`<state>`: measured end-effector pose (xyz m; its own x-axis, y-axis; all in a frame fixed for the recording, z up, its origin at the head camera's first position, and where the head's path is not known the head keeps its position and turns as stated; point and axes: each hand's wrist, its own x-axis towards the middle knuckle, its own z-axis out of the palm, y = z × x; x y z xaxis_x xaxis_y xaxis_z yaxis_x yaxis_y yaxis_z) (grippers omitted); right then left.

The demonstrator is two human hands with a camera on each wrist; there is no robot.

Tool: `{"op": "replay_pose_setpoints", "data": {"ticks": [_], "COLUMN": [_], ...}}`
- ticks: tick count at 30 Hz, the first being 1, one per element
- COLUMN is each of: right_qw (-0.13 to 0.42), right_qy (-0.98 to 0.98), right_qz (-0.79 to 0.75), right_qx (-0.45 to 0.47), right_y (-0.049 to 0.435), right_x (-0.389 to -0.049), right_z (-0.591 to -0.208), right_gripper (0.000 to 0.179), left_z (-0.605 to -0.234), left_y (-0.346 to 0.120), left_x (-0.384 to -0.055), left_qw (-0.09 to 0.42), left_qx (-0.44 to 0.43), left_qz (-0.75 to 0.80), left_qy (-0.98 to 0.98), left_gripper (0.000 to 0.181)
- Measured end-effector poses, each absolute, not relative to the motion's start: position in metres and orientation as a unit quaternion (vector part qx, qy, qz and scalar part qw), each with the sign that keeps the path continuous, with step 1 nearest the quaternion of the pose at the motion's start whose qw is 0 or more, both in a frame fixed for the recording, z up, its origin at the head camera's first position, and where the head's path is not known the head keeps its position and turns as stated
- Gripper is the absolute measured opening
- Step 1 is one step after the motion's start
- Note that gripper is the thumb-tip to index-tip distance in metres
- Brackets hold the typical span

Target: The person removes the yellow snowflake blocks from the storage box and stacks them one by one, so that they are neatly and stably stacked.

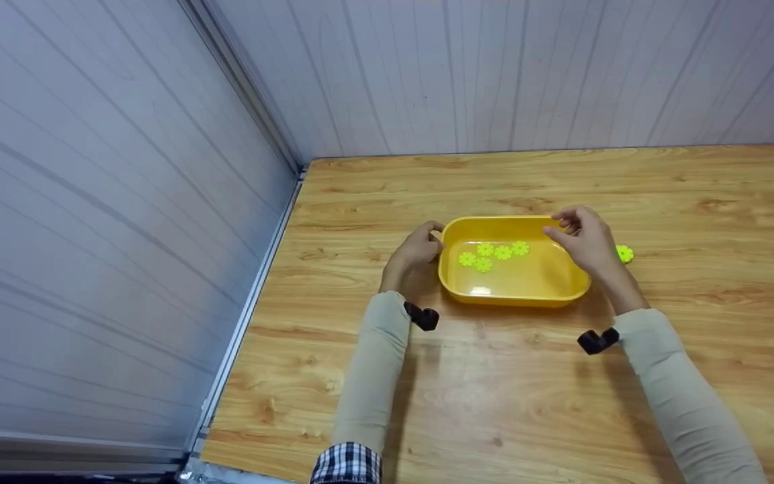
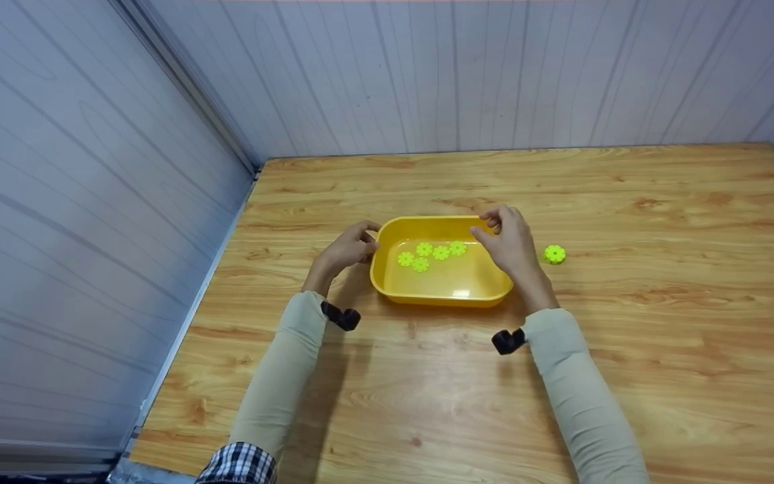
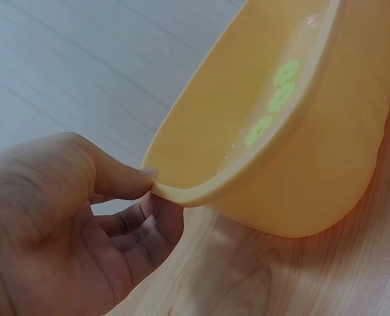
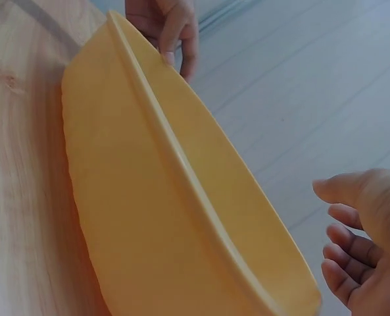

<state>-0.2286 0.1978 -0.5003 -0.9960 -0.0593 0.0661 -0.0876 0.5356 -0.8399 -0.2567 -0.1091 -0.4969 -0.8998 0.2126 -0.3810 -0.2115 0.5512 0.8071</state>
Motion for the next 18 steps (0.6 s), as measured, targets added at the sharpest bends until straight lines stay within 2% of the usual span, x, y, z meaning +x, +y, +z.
{"op": "replay_pose_setpoints", "data": {"ticks": [8,18], "right_qw": [-0.007,-0.071], "right_qy": [-0.876,-0.891], "right_qz": [0.475,0.438], "right_qx": [0.081,0.091], "right_y": [0.184,0.176], "right_x": [-0.230,-0.237], "right_z": [-0.505,-0.515], "right_gripper": [0.043,0.042], "left_z": [-0.497,-0.497], "left_y": [-0.109,-0.107], "left_x": [-0.256,-0.258], "left_qw": [0.223,0.224], "left_qx": [-0.002,-0.001], "left_qz": [0.470,0.480], "left_qy": [0.854,0.848], "left_gripper": [0.034,0.036]}}
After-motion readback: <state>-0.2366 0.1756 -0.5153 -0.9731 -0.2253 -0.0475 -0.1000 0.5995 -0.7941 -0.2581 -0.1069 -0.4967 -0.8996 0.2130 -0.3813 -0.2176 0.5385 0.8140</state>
